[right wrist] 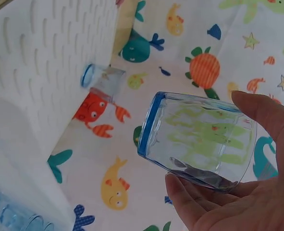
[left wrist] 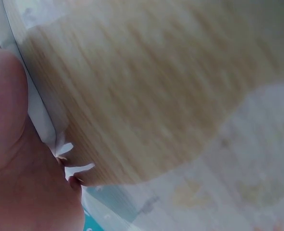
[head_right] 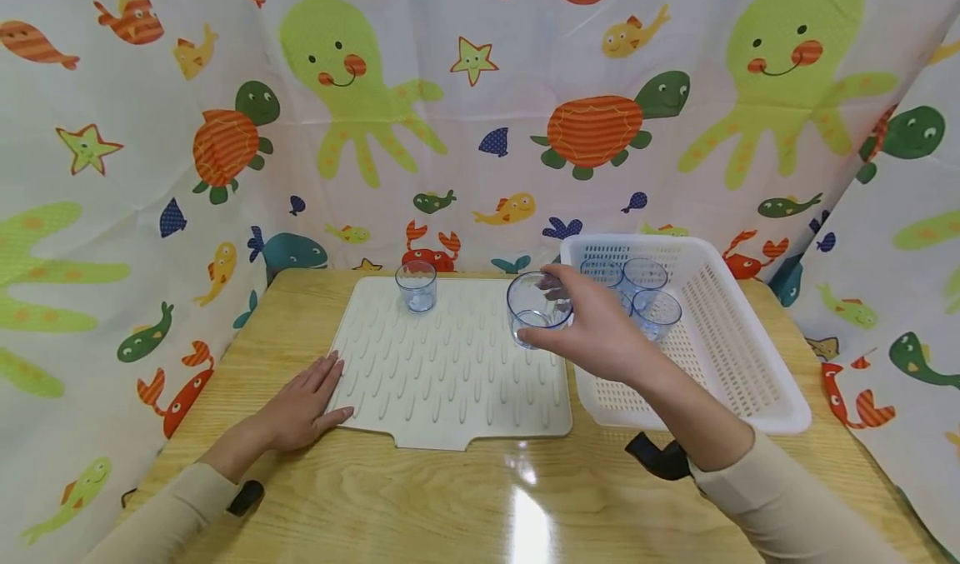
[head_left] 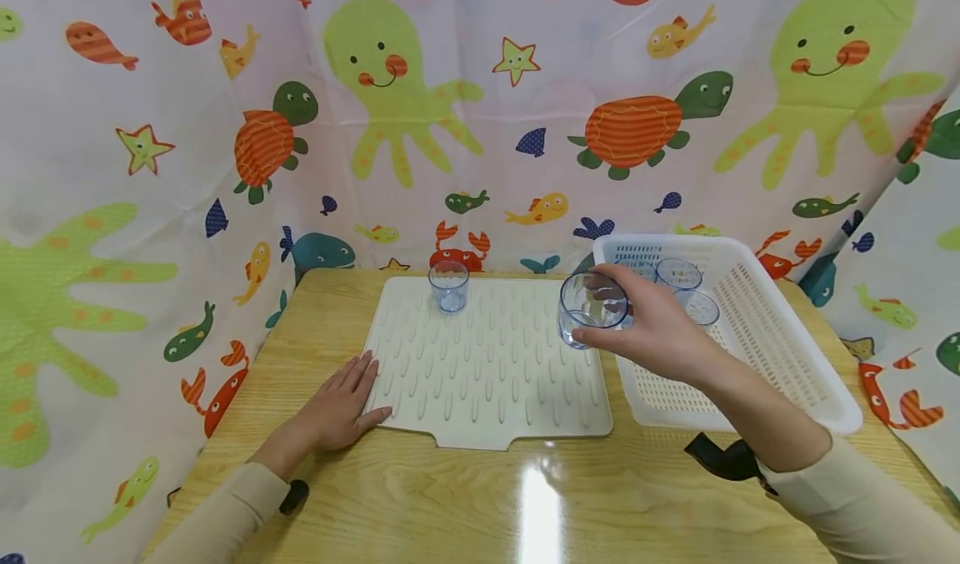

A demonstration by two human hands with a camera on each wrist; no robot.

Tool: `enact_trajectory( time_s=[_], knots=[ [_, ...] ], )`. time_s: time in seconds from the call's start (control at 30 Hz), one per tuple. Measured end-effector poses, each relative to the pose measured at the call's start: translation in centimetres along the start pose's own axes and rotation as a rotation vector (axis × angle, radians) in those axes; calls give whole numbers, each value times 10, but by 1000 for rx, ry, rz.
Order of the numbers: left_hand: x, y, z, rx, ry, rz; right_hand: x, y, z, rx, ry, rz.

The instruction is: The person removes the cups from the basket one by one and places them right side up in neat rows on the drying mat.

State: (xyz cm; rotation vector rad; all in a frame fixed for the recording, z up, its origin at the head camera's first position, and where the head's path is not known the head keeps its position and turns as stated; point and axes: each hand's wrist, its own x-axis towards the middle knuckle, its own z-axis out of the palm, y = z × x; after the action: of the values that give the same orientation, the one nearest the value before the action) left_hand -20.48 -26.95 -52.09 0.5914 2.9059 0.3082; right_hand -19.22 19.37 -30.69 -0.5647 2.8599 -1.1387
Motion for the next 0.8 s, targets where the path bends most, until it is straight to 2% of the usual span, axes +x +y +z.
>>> enact_trajectory(
  time_s=[0.43,0.8],
  knots=[
    [-1,5,-7,6,5,10,17,-36,16,-11,-45,-67],
    [0,3,-1,8,1,0,33,-53,38,43,-81,-132]
  ],
)
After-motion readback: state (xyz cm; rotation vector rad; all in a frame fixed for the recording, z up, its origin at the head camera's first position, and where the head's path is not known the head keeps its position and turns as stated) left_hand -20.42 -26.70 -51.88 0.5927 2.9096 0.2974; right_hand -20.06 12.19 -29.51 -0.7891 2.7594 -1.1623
